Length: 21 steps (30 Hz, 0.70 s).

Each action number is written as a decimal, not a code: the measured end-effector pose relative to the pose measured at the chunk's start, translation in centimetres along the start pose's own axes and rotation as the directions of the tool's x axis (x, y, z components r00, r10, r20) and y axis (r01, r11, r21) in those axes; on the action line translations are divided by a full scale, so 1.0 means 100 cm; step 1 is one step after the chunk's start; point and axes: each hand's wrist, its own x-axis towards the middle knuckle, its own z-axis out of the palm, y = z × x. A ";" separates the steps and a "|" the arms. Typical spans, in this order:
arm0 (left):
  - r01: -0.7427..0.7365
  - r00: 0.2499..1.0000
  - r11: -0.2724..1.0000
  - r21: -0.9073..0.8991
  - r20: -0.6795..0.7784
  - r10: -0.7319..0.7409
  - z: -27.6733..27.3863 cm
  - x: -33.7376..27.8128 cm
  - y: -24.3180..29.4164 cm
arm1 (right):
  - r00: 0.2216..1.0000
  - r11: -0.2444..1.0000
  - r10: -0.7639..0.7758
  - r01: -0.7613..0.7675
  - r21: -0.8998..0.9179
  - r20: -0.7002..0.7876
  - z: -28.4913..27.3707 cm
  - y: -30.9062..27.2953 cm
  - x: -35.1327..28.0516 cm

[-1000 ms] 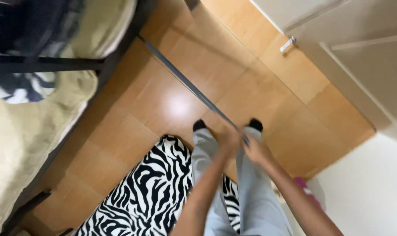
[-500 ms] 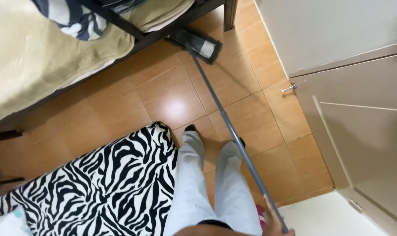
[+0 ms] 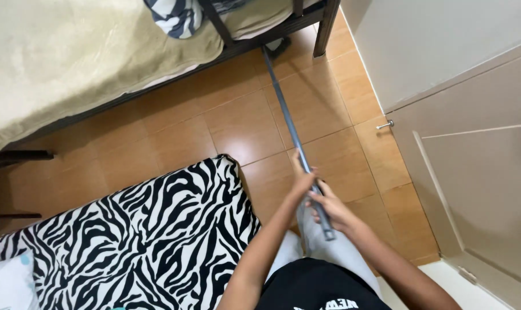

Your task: The person mops the tiled floor of a bedroom using a flat mop. They move around a bed with a zebra-print blanket, a bunk bed, and a small table, occasionally adjusting a pillow and slippers on the floor.

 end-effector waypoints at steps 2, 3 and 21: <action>-0.037 0.994 0.992 0.123 -0.093 0.049 -0.056 -0.004 0.016 | 0.995 0.983 -0.063 0.048 0.176 0.080 0.043 0.031 0.013; -0.044 0.994 0.992 0.121 -0.098 0.056 -0.075 -0.010 0.027 | 0.994 0.984 -0.068 0.052 0.170 0.084 0.061 0.047 0.013; 0.209 0.955 0.965 -0.157 0.243 -0.168 -0.256 -0.271 0.124 | 0.889 0.980 0.187 -0.138 -0.144 0.417 0.136 0.166 0.010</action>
